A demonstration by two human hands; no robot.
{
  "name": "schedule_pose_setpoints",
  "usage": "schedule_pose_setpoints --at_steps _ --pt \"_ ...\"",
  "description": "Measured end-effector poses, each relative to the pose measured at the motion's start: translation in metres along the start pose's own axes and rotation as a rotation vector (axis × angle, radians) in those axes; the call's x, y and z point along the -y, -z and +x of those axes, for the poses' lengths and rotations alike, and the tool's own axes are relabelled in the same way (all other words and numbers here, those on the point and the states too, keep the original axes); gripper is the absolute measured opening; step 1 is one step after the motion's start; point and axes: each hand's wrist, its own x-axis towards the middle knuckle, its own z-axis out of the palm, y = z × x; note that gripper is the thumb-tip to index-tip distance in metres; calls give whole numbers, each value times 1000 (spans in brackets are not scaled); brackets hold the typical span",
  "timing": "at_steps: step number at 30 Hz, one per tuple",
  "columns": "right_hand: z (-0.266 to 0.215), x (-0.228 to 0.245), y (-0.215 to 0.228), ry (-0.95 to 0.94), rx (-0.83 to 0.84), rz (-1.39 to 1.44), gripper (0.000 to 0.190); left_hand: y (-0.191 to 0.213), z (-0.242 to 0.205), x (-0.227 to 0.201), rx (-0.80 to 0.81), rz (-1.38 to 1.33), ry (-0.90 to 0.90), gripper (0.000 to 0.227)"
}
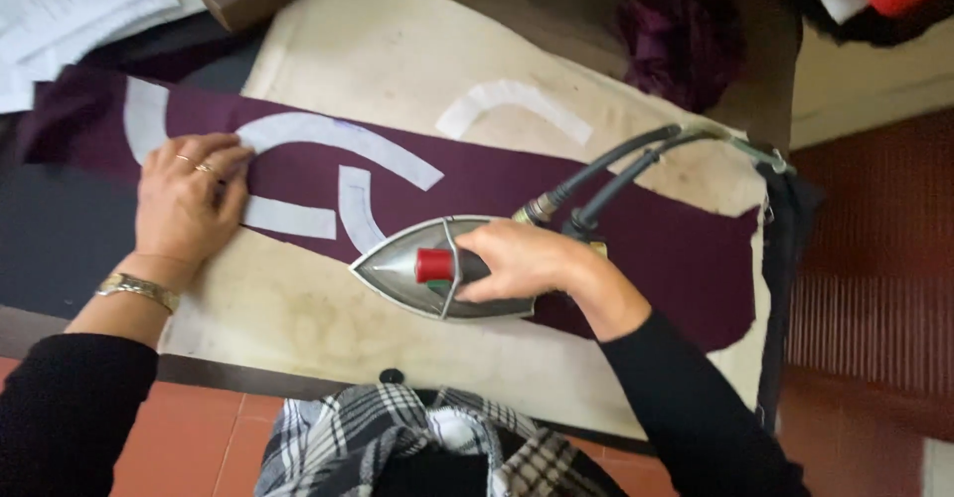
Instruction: The person irons a maroon fabric piece on an ironing board, then places white curved paper templates onto the fabric and irons over them to adhere. The person repeats this process with additional template pieces.
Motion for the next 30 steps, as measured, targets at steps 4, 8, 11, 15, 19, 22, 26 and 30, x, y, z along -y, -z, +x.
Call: schedule_pose_setpoints --at_steps 4,8,11,15,19,22,26,30 --pt "-3 4 1 -22 17 0 35 -1 -3 1 8 -4 -14 22" --pt "-3 6 2 -37 24 13 32 -4 -4 3 -18 -7 -17 20" --pt "-4 7 3 -35 21 13 32 -4 -4 3 -20 -2 -19 20" --pt "-5 11 5 -27 2 19 28 0 0 0 -10 -2 -11 20" --pt "-4 9 2 -41 -5 -11 27 1 1 -1 -16 6 3 20" --pt "-4 12 4 -97 14 -21 23 2 4 -2 -24 -8 -7 18" --pt "-4 11 3 -49 -12 15 20 1 4 -3 -41 -5 -8 16" --pt "-6 18 6 -152 38 -16 23 1 4 -3 -33 -13 5 17"
